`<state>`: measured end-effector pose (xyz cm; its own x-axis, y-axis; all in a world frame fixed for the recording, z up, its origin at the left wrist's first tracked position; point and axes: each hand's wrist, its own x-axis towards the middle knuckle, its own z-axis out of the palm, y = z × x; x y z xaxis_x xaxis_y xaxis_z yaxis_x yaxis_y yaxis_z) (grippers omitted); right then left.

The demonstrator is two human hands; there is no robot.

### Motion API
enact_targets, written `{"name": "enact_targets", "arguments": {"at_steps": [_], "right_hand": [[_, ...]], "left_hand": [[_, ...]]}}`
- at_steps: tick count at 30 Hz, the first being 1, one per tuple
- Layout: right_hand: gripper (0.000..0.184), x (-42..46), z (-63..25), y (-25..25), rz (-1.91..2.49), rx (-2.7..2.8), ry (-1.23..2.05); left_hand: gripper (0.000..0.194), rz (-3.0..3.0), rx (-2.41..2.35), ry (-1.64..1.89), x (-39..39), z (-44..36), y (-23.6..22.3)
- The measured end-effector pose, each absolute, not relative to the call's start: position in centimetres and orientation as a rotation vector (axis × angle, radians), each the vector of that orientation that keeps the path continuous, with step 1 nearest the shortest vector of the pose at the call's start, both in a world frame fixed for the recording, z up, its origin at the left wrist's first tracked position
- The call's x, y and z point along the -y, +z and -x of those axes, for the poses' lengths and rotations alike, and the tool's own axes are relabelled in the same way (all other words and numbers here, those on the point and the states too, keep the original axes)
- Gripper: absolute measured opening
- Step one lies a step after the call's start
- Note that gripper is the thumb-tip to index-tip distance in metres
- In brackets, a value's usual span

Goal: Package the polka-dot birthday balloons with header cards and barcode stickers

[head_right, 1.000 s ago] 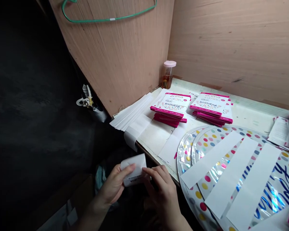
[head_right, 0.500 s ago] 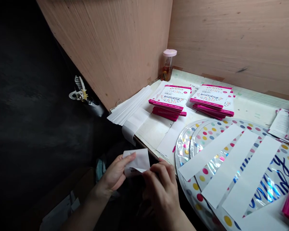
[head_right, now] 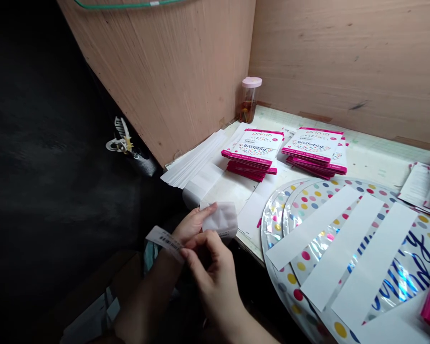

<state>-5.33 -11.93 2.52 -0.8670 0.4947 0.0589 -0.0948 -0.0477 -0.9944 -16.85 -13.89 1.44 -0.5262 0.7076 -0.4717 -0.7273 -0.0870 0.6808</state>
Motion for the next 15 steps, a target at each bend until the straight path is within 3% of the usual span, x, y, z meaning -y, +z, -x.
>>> {"name": "enact_targets", "arguments": {"at_steps": [5, 10, 15], "right_hand": [[0.027, 11.4, 5.9, 1.5, 0.489, 1.886, 1.959], [0.038, 11.6, 5.8, 0.6, 0.539, 2.208, 1.263], [0.029, 8.1, 4.1, -0.7, 0.436, 2.182, 0.795]], "left_hand": [[0.025, 0.026, -1.222, 1.824, 13.9, 16.4, 2.0], [0.029, -0.025, -1.222, 1.888, 14.1, 16.5, 1.8], [0.031, 0.029, -1.206, 1.85, 15.1, 17.6, 1.9]]}}
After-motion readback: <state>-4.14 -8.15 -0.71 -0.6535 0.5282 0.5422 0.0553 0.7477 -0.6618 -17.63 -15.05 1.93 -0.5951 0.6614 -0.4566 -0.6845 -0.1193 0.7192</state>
